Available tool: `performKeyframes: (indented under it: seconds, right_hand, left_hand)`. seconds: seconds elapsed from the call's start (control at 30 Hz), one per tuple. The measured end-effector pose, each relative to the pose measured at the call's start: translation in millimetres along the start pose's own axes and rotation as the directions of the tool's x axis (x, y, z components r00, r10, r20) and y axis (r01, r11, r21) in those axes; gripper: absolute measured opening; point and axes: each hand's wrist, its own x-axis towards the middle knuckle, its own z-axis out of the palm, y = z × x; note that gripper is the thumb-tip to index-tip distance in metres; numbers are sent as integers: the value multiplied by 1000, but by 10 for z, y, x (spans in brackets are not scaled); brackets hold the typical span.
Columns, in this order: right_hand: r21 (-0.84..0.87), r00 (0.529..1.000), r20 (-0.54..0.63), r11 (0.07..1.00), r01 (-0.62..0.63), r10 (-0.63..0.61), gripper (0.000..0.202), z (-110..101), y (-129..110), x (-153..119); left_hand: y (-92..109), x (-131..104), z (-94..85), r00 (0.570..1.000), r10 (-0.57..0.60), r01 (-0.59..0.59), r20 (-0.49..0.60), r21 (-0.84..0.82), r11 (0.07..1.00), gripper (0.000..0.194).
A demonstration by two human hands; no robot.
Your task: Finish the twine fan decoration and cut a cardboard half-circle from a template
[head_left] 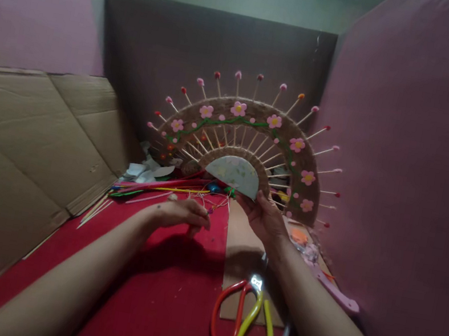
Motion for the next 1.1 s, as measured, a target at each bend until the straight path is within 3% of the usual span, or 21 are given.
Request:
performKeyframes:
  seconds: [0.17,0.3,0.53,0.63,0.77,0.9,1.1]
  right_hand:
    - [46,991,-118,997,-58,63,11,-57,17,21]
    - [56,985,-158,997,-57,65,19,-115,11,34]
    - [47,977,-205,997,-58,67,20,-201,40,55]
    - [43,976,-206,997,-58,66,14,-232,52,59]
    - [32,978,-192,996,-79,83,13,-274,57,68]
    - [10,982,-162,996,-92,92,9,-268,74,55]
    - [-37,991,-91,994,-105,101,16,-151,112,-22]
  left_hand:
    - [-54,-329,-82,997,-46,52,-54,104,993,27]
    - [-88,-451,-174,997,-27,36,-66,148,988,30]
    - [-91,-540,-223,988,-65,49,138,118,992,22]
    - [-87,-583,-275,988,-22,9,150,87,996,18]
    - [-172,-590,-365,992,79,-81,-95,-16,997,23]
    - [-273,-508,-355,937,97,-144,-336,-117,983,27]
    - [-242,-326,-162,845,128,-308,-518,-278,910,46]
